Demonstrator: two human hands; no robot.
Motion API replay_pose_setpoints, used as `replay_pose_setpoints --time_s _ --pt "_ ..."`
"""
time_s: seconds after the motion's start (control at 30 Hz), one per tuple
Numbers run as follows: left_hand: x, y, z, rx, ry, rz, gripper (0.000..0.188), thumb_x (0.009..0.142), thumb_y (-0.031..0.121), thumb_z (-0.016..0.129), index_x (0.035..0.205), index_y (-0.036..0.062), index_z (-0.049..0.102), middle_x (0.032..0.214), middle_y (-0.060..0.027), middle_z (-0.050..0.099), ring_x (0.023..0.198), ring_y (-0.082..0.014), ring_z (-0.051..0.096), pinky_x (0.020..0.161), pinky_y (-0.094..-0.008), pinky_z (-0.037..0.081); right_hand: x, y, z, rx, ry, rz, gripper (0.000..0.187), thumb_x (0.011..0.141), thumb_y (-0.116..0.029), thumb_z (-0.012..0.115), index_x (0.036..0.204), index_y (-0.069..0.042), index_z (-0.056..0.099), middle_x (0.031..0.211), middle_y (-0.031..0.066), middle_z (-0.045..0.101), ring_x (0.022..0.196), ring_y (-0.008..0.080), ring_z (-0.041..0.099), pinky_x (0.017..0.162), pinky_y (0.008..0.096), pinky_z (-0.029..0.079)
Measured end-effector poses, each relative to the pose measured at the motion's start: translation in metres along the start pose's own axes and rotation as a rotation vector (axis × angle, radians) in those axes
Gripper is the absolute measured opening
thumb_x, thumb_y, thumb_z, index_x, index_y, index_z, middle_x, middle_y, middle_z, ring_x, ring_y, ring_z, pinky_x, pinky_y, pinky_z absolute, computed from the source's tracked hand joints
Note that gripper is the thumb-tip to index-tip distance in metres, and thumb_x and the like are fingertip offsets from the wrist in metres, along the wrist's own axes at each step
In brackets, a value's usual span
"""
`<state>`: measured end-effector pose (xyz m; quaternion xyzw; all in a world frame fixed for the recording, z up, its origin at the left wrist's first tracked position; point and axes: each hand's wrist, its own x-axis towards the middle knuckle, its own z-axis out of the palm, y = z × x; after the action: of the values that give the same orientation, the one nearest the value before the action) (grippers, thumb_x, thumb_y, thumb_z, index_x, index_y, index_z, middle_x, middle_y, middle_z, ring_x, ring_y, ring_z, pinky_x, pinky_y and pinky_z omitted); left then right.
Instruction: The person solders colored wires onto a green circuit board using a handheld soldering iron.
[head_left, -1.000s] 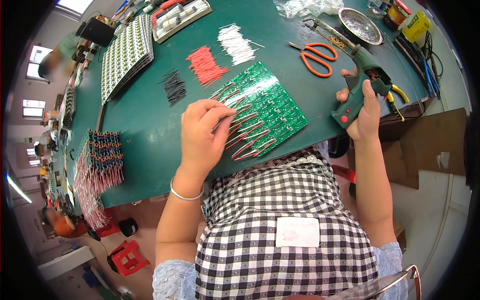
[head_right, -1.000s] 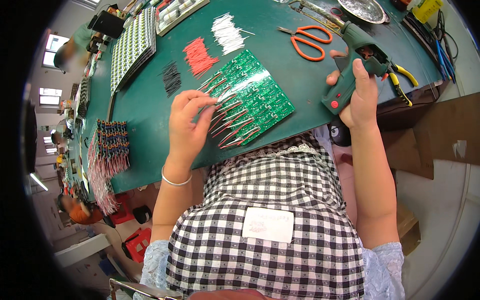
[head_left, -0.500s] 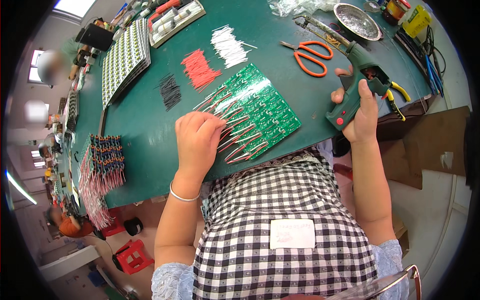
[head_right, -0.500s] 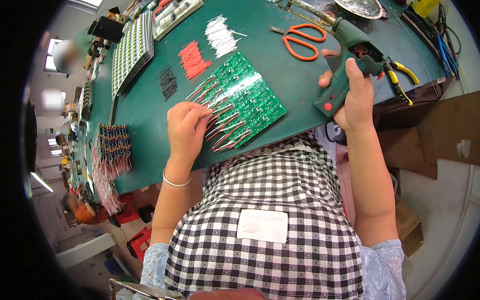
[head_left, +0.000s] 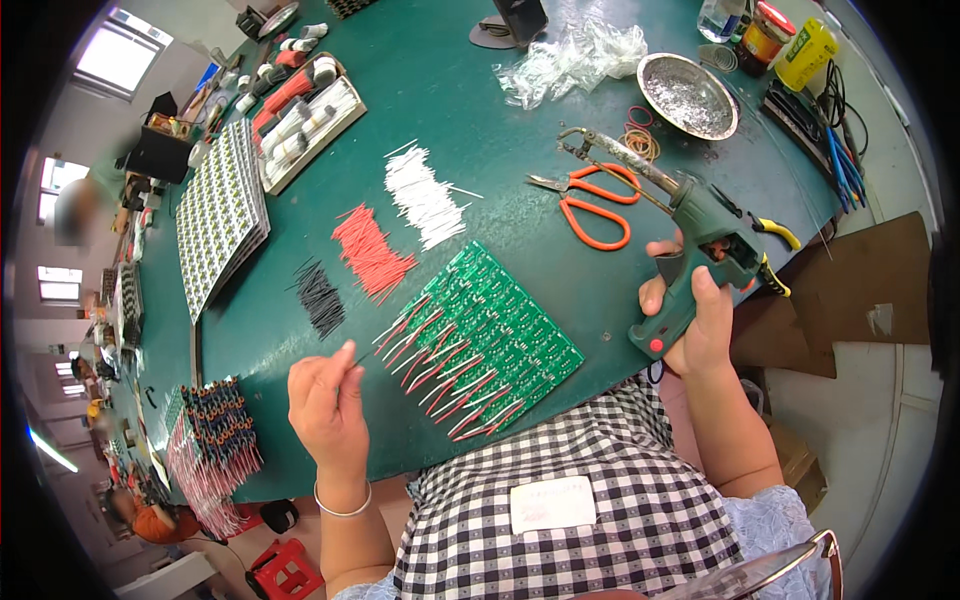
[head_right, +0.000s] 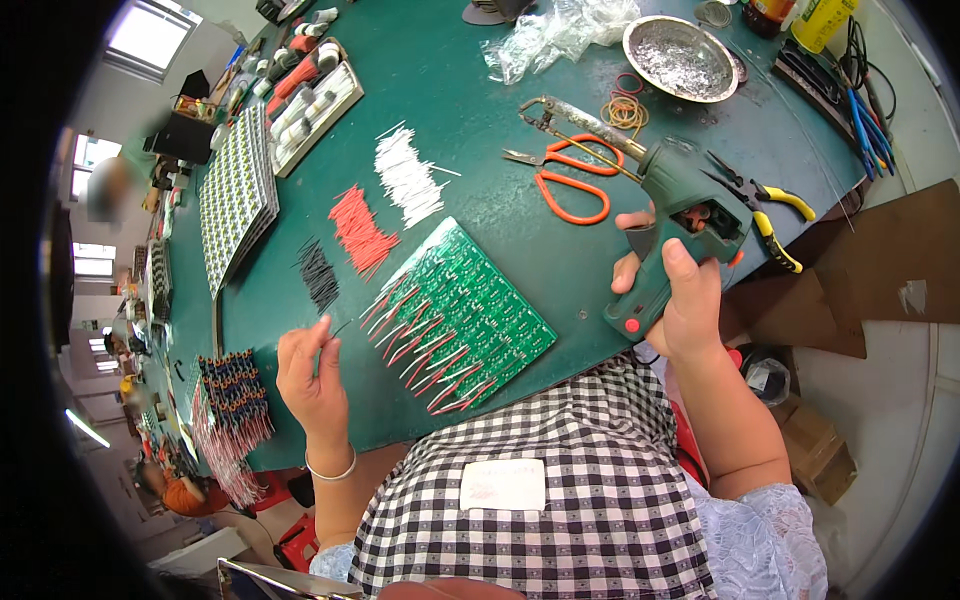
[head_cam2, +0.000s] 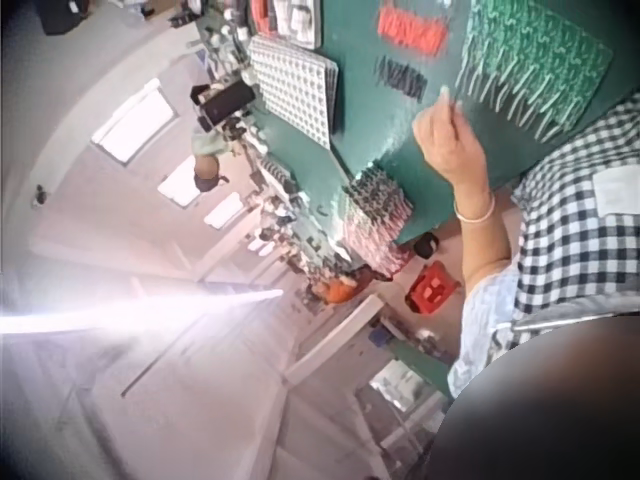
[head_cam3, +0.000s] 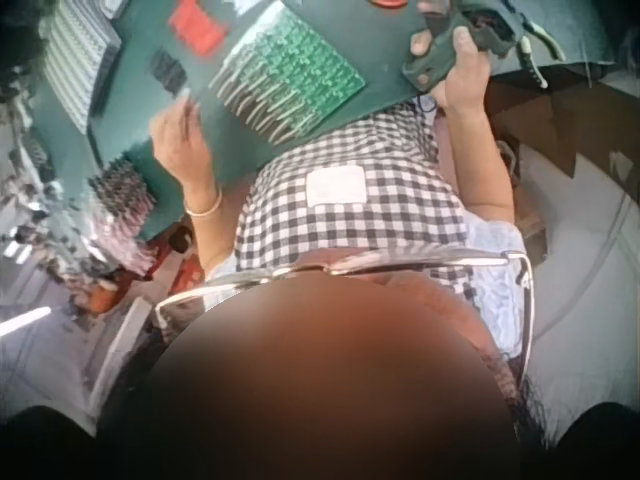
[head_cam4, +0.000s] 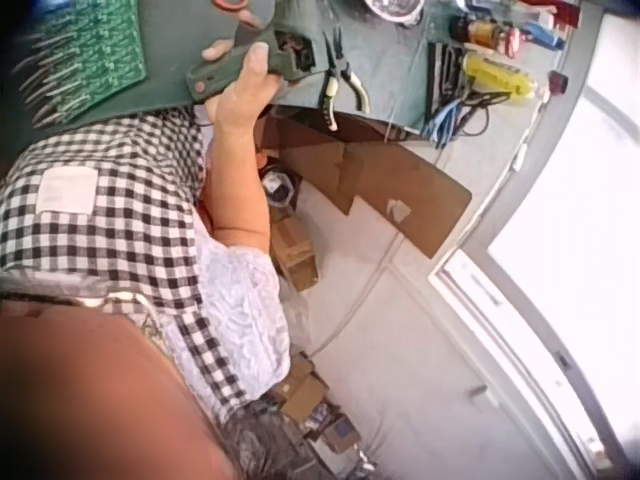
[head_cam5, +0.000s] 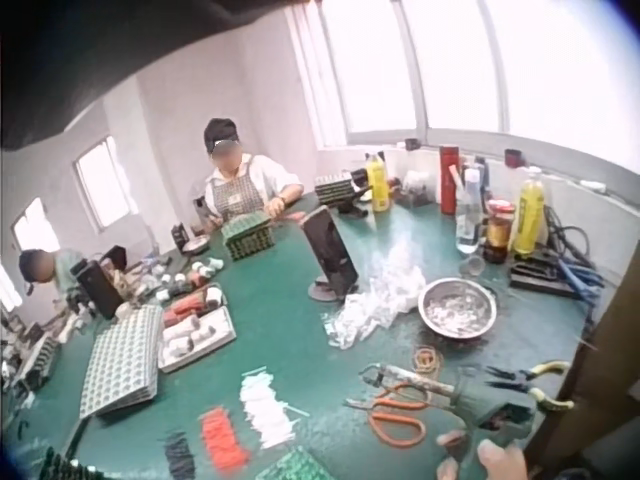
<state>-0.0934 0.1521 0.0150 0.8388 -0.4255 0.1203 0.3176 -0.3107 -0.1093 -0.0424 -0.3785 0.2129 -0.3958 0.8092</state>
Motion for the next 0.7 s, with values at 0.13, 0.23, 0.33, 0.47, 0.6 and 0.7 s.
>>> replay_pose_setpoints --time_s 0.13,0.23,0.33,0.47,0.6,0.7 --pt "0.011 0.038 0.019 -0.128 -0.153 0.207 0.022 0.067 -0.002 0.072 0.086 0.0086 0.068 0.077 -0.0037 0.056 0.075 -0.0231 0.055 0.065 -0.0339 0.046 0.0 -0.008 0.003 -0.014 -0.002 -0.002 0.05 0.088 -0.025 0.057 0.128 -0.001 0.039 0.113 0.0204 0.053 0.064 0.0205 0.06 0.061 0.0337 0.049" --pt "0.017 0.05 0.039 -0.147 -0.249 0.279 0.022 0.067 0.0 0.072 0.085 0.0101 0.066 0.078 -0.0027 0.056 0.078 -0.0223 0.056 0.071 -0.0356 0.043 0.0 -0.006 0.002 -0.039 0.055 -0.025 0.051 0.088 -0.027 0.057 0.128 -0.001 0.039 0.113 0.0211 0.053 0.064 0.0202 0.06 0.061 0.0339 0.049" --pt "0.016 0.056 0.052 -0.128 -0.302 0.264 0.02 0.066 0.004 0.071 0.084 0.0118 0.065 0.079 -0.0012 0.057 0.08 -0.0209 0.056 0.078 -0.0366 0.038 -0.001 -0.006 0.001 -0.026 0.04 -0.021 0.051 0.088 -0.027 0.057 0.129 -0.001 0.039 0.114 0.0216 0.053 0.064 0.0202 0.06 0.061 0.0338 0.049" --pt "0.011 0.061 0.061 -0.125 -0.328 0.272 0.017 0.065 0.008 0.071 0.078 0.0131 0.062 0.081 0.0007 0.058 0.082 -0.0195 0.055 0.082 -0.0385 0.035 0.0 -0.005 0.002 -0.042 0.034 -0.03 0.051 0.088 -0.026 0.056 0.129 -0.001 0.039 0.114 0.0214 0.053 0.063 0.0201 0.06 0.061 0.0337 0.049" --pt "0.004 0.061 0.066 -0.078 -0.325 0.282 0.018 0.061 0.006 0.07 0.075 0.0135 0.061 0.08 0.0001 0.056 0.085 -0.0211 0.054 0.081 -0.0384 0.035 0.0 -0.004 0.004 -0.056 0.041 -0.032 0.051 0.088 -0.027 0.057 0.129 -0.001 0.039 0.113 0.0208 0.054 0.063 0.0204 0.061 0.061 0.0338 0.049" --pt "0.004 0.062 0.065 -0.049 -0.323 0.294 0.018 0.061 0.006 0.07 0.074 0.0128 0.059 0.081 -0.0007 0.055 0.085 -0.0218 0.053 0.081 -0.0391 0.035 -0.001 -0.003 0.004 -0.064 0.032 -0.033 0.052 0.088 -0.027 0.057 0.129 -0.001 0.038 0.113 0.0207 0.054 0.062 0.0206 0.061 0.061 0.0339 0.049"
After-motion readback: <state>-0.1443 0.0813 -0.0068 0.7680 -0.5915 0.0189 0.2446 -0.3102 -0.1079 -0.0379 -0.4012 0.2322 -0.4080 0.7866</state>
